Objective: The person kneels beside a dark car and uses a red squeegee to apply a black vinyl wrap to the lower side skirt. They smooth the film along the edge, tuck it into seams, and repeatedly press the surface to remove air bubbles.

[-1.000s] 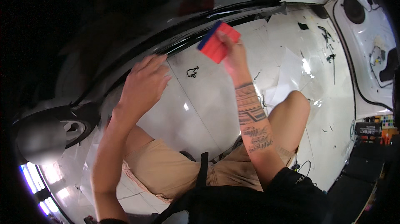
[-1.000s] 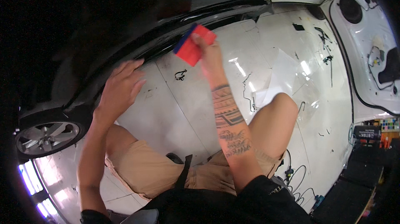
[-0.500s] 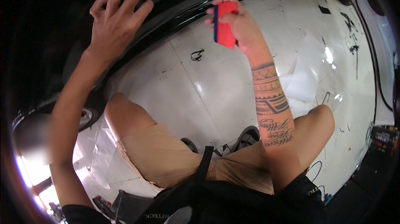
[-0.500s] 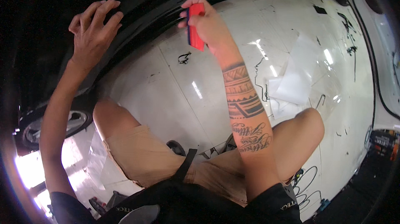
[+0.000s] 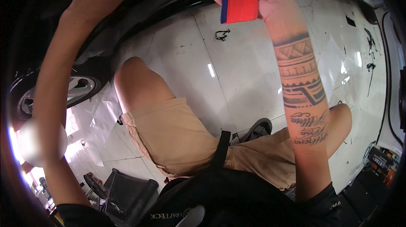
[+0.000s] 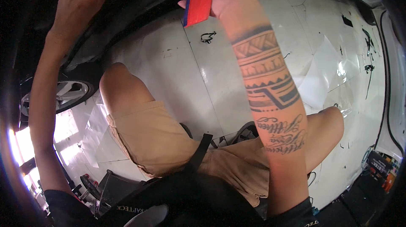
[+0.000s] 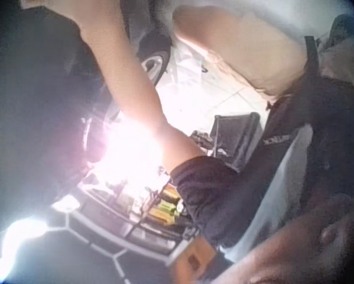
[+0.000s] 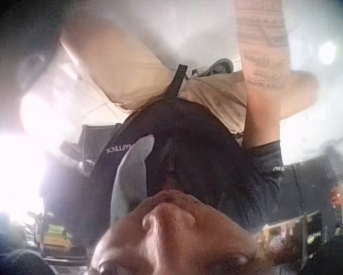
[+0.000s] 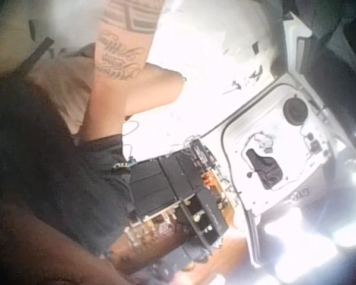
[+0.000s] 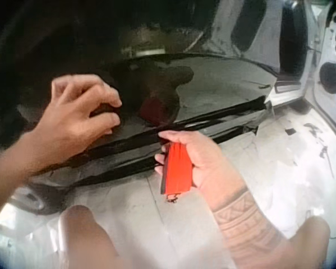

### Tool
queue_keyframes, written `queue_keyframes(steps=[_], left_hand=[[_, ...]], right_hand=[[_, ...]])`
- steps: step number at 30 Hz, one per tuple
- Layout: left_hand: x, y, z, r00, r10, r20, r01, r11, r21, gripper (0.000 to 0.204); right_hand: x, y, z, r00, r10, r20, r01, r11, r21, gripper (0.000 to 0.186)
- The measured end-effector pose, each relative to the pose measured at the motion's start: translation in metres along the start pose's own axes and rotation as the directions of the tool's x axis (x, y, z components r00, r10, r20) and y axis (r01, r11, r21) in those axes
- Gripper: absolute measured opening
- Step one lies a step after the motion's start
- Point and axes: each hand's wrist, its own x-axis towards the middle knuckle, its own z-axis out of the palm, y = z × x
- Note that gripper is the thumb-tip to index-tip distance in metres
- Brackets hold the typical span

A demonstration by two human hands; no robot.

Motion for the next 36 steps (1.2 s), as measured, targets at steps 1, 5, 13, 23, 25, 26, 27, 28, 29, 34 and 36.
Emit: queue_keyframes(steps=[1, 5, 13, 23, 25, 26, 27, 28, 29, 34, 36], left_hand=[[-0.004, -0.002, -0.001, 1.0, -0.003, -0.011, 0.003, 1.0, 0.019, 0.016], [-0.018, -0.003, -0.001, 0.996, -0.013, -0.083, 0.013, 1.0, 0.001, 0.016], [-0.03, 0.008, 0.008, 0.983, -0.164, -0.079, 0.157, 0.984, -0.08, 0.022], [0.01, 0.109, 0.024, 0.042, -0.529, 0.848, 0.39, -0.773, -0.501, 0.022], [0.023, 0.114, 0.028, -0.058, -0.498, 0.865, 0.21, -0.853, -0.477, 0.024], [0.029, 0.117, 0.029, -0.103, -0.502, 0.859, 0.166, -0.86, -0.482, 0.024], [0.034, 0.12, 0.03, -0.149, -0.503, 0.851, 0.122, -0.864, -0.489, 0.025], [0.042, 0.123, 0.028, -0.165, -0.484, 0.859, 0.113, -0.875, -0.471, 0.024], [0.045, 0.126, 0.028, -0.177, -0.488, 0.855, 0.088, -0.873, -0.481, 0.023], [0.048, 0.137, 0.035, -0.237, -0.537, 0.81, -0.017, -0.831, -0.556, 0.017], [0.042, 0.141, 0.041, -0.227, -0.565, 0.793, -0.021, -0.811, -0.584, 0.018]], right_hand=[[0.0, 0.0, 0.004, 0.999, -0.025, -0.027, 0.023, 0.998, -0.065, 0.017], [-0.009, 0.006, 0.02, 0.985, -0.137, -0.103, 0.11, 0.968, -0.227, 0.015], [-0.014, 0.02, 0.037, 0.922, -0.32, -0.218, 0.255, 0.926, -0.279, 0.014], [0.007, 0.018, 0.039, 0.887, -0.395, -0.239, 0.305, 0.89, -0.339, 0.015], [-0.006, 0.016, 0.049, 0.87, -0.373, -0.322, 0.217, 0.877, -0.429, 0.021], [-0.012, 0.016, 0.052, 0.884, -0.358, -0.301, 0.24, 0.9, -0.364, 0.019], [-0.009, 0.017, 0.05, 0.882, -0.368, -0.295, 0.246, 0.893, -0.377, 0.019], [-0.007, 0.017, 0.043, 0.873, -0.387, -0.295, 0.259, 0.883, -0.392, 0.018], [-0.002, 0.019, 0.037, 0.868, -0.402, -0.292, 0.269, 0.874, -0.405, 0.017], [-0.002, 0.014, 0.03, 0.929, -0.315, -0.192, 0.235, 0.907, -0.349, 0.012], [-0.003, 0.016, 0.029, 0.934, -0.319, -0.162, 0.268, 0.924, -0.271, 0.012]])
